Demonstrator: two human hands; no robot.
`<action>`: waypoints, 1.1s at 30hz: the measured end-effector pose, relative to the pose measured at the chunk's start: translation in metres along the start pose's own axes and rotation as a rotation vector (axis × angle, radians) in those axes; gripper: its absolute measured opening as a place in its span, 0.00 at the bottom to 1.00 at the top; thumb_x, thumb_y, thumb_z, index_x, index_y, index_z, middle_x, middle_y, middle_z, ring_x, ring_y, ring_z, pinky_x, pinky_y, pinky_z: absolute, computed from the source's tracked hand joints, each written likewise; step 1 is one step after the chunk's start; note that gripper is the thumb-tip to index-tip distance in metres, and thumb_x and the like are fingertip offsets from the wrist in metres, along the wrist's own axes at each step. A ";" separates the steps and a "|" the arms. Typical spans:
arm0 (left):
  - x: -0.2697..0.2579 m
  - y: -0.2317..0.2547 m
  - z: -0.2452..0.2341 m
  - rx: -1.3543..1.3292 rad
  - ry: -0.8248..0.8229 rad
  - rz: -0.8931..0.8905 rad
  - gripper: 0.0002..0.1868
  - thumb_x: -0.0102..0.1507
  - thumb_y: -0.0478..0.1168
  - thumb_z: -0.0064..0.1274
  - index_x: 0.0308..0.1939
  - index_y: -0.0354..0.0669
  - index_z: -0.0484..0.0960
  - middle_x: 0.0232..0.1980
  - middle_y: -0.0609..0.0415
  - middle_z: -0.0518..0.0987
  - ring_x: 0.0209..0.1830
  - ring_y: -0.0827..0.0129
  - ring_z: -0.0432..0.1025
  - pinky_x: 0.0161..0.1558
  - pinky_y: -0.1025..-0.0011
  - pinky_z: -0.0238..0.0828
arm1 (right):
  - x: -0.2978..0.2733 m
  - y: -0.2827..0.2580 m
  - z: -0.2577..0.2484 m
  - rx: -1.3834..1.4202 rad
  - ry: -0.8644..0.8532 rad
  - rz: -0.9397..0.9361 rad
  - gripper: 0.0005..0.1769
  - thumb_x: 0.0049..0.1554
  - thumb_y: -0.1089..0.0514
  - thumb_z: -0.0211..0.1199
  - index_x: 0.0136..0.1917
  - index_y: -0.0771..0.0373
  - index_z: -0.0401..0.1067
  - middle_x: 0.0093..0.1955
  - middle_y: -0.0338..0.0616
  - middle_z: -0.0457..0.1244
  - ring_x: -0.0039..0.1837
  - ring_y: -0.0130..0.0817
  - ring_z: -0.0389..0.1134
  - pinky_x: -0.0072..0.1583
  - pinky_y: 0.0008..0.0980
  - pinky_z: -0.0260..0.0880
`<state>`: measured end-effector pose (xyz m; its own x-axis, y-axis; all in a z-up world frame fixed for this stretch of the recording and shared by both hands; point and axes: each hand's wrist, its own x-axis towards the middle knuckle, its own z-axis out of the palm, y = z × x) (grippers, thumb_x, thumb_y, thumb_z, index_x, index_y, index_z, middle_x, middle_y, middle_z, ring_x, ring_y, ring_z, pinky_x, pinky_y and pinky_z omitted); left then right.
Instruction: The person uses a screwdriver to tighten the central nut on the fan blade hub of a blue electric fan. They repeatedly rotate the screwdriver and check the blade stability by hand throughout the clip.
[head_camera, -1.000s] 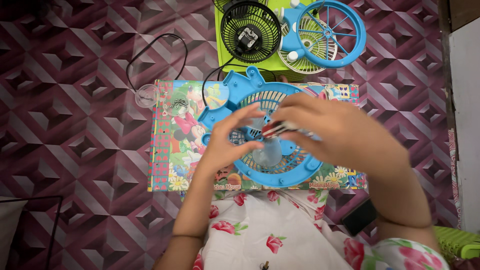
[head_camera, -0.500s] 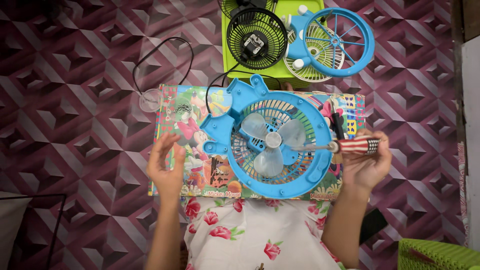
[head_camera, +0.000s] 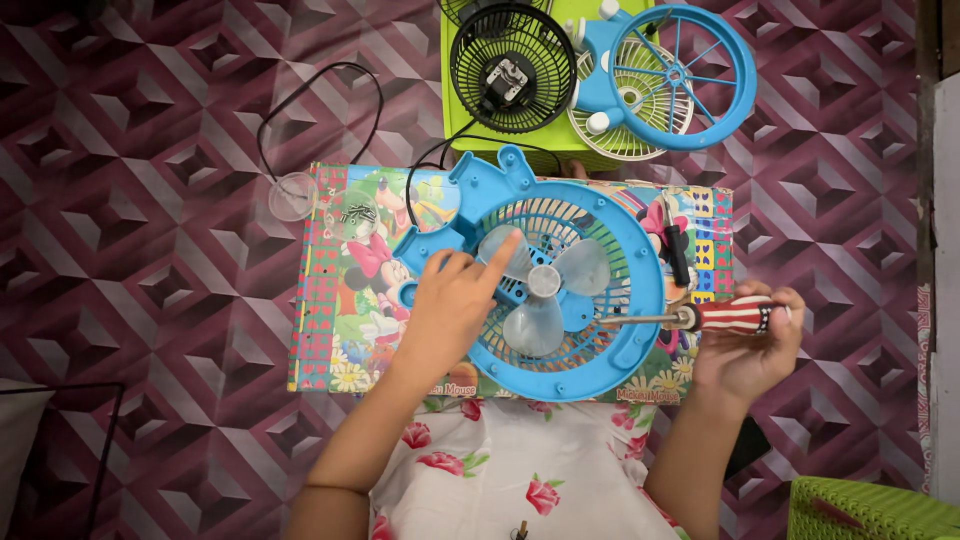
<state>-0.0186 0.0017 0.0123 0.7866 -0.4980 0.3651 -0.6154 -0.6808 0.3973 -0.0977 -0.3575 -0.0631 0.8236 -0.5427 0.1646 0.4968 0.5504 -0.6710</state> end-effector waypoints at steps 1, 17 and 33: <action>0.001 0.000 0.000 0.016 -0.020 -0.019 0.53 0.49 0.33 0.68 0.77 0.44 0.61 0.35 0.53 0.79 0.44 0.56 0.72 0.56 0.55 0.63 | -0.002 0.000 0.002 -0.059 0.002 -0.045 0.11 0.69 0.57 0.60 0.58 0.63 0.63 0.54 0.57 0.64 0.52 0.40 0.71 0.50 0.36 0.77; -0.003 0.018 0.023 0.044 -0.005 -0.242 0.60 0.48 0.40 0.72 0.79 0.42 0.53 0.29 0.53 0.76 0.37 0.56 0.73 0.64 0.46 0.59 | -0.025 -0.007 0.061 -0.703 -0.224 -0.537 0.21 0.63 0.56 0.73 0.53 0.65 0.61 0.49 0.57 0.67 0.47 0.33 0.66 0.53 0.26 0.68; -0.023 0.011 0.030 -0.016 0.035 -0.234 0.58 0.50 0.40 0.71 0.79 0.43 0.54 0.39 0.49 0.79 0.37 0.55 0.75 0.63 0.47 0.59 | -0.028 -0.015 0.169 -1.126 -0.951 -0.745 0.15 0.48 0.64 0.72 0.45 0.61 0.67 0.43 0.55 0.69 0.41 0.41 0.74 0.42 0.33 0.74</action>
<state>-0.0414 -0.0103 -0.0169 0.9059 -0.3088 0.2900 -0.4175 -0.7666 0.4880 -0.0826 -0.2436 0.0645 0.5827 0.3319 0.7418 0.7485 -0.5747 -0.3309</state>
